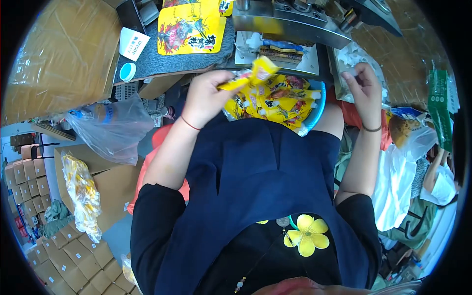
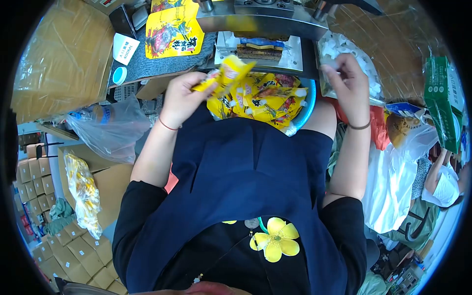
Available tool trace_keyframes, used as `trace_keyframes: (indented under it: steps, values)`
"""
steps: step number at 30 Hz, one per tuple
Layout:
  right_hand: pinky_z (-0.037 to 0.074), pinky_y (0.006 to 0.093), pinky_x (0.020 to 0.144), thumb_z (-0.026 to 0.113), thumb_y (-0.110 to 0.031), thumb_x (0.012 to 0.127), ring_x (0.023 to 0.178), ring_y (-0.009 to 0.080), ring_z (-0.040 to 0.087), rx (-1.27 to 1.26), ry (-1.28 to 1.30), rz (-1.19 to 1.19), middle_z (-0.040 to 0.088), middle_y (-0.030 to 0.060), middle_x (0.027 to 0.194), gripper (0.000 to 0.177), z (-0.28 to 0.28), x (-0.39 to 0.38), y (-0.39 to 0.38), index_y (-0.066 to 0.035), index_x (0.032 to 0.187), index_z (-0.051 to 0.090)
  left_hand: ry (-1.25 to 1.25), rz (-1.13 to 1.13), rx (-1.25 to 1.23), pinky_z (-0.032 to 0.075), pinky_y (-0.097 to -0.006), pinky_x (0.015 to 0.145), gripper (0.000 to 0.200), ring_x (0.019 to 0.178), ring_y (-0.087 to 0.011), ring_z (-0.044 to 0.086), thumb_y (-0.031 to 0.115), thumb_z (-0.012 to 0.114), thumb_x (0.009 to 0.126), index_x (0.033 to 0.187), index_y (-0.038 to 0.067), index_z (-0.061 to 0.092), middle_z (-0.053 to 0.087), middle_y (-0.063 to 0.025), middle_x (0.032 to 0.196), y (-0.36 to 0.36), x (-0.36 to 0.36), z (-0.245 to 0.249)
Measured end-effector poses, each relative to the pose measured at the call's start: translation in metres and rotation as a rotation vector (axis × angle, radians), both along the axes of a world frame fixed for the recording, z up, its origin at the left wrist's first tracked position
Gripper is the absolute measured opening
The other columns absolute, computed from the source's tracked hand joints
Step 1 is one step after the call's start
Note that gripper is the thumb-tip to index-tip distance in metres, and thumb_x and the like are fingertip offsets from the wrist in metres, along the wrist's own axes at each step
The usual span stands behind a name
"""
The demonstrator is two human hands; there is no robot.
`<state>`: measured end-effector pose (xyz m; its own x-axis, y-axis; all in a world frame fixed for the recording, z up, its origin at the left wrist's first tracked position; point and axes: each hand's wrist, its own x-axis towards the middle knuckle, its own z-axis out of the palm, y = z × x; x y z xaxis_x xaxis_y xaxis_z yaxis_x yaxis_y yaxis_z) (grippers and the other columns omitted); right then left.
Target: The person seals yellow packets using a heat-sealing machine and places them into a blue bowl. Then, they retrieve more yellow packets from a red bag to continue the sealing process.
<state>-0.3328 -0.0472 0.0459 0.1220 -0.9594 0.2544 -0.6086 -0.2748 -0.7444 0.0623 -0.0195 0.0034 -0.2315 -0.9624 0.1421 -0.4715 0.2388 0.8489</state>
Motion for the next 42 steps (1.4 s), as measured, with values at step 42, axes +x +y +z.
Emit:
trace_keyframes:
  steps: [42]
  values:
    - [0.054,0.0392,0.072,0.066,-0.024,0.096,0.085,0.0316,0.07,-0.012,0.403,-0.023,0.071,0.0164,0.1,0.033,0.036,0.024,0.01,-0.009,0.124,0.055,0.782,-0.414,0.945,0.055,-0.0302,0.09,0.028,0.097,-0.0146,0.07,0.011,0.069,0.095,0.119,-0.003,0.066,0.073,-0.0097,0.113,0.038,-0.108,-0.007]
